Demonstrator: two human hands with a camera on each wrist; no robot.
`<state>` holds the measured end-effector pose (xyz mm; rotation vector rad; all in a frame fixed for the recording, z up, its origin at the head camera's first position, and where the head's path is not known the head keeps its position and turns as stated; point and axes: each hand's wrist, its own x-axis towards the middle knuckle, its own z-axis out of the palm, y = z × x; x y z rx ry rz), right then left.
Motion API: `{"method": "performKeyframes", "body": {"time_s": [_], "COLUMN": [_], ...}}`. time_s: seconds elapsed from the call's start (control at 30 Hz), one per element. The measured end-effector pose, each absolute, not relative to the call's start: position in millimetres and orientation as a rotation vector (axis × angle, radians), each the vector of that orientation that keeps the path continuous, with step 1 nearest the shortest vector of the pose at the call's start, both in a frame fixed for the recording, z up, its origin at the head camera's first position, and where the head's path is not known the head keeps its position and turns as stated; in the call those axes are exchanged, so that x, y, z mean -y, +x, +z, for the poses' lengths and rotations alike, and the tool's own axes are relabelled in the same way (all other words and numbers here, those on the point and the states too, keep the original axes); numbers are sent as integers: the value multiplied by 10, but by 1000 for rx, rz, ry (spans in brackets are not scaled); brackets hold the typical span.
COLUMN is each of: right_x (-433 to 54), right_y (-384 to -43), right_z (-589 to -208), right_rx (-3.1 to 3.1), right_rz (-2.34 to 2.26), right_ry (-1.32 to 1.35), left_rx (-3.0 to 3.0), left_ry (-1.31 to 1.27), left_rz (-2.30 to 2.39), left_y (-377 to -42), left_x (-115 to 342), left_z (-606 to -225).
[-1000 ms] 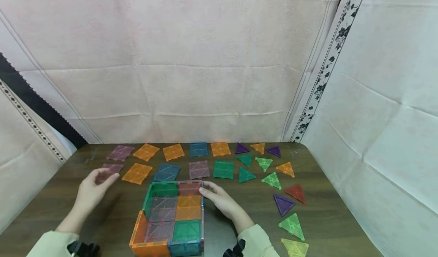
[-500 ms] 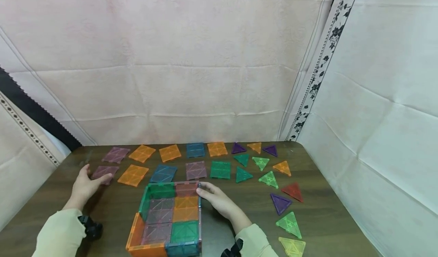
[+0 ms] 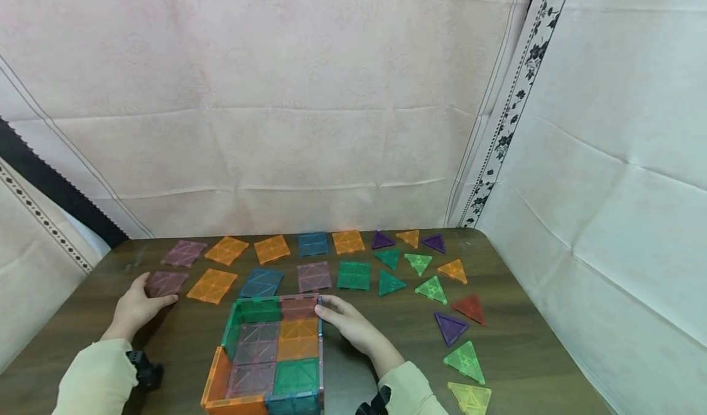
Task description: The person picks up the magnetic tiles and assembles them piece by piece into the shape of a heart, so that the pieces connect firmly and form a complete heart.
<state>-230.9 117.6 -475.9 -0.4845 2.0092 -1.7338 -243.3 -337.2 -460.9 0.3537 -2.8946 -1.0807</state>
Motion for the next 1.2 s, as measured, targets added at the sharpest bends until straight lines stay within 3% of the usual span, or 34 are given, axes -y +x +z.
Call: {"method": "performKeyframes", "body": {"time_s": [0.43,0.83,1.2], "right_x": [-1169,-1175,-1170], "right_y": [-2312,-2324,-2307], "right_z": [-4738,-4758,-4754], "right_rx": [-1992,-2005,-1981], "right_rz": [-1746,-1736,-1747], "right_ry": [-505,-494,-496], "left_rx": [2769,2705,2824], "left_ry": [168,-373,-764], "left_rz": [-1131,-1126,-1196], "left_y": [-2340,-2207,-2033], "left_x": [3301,2454,1733], "left_z": [-4392,-3938,-3840]}}
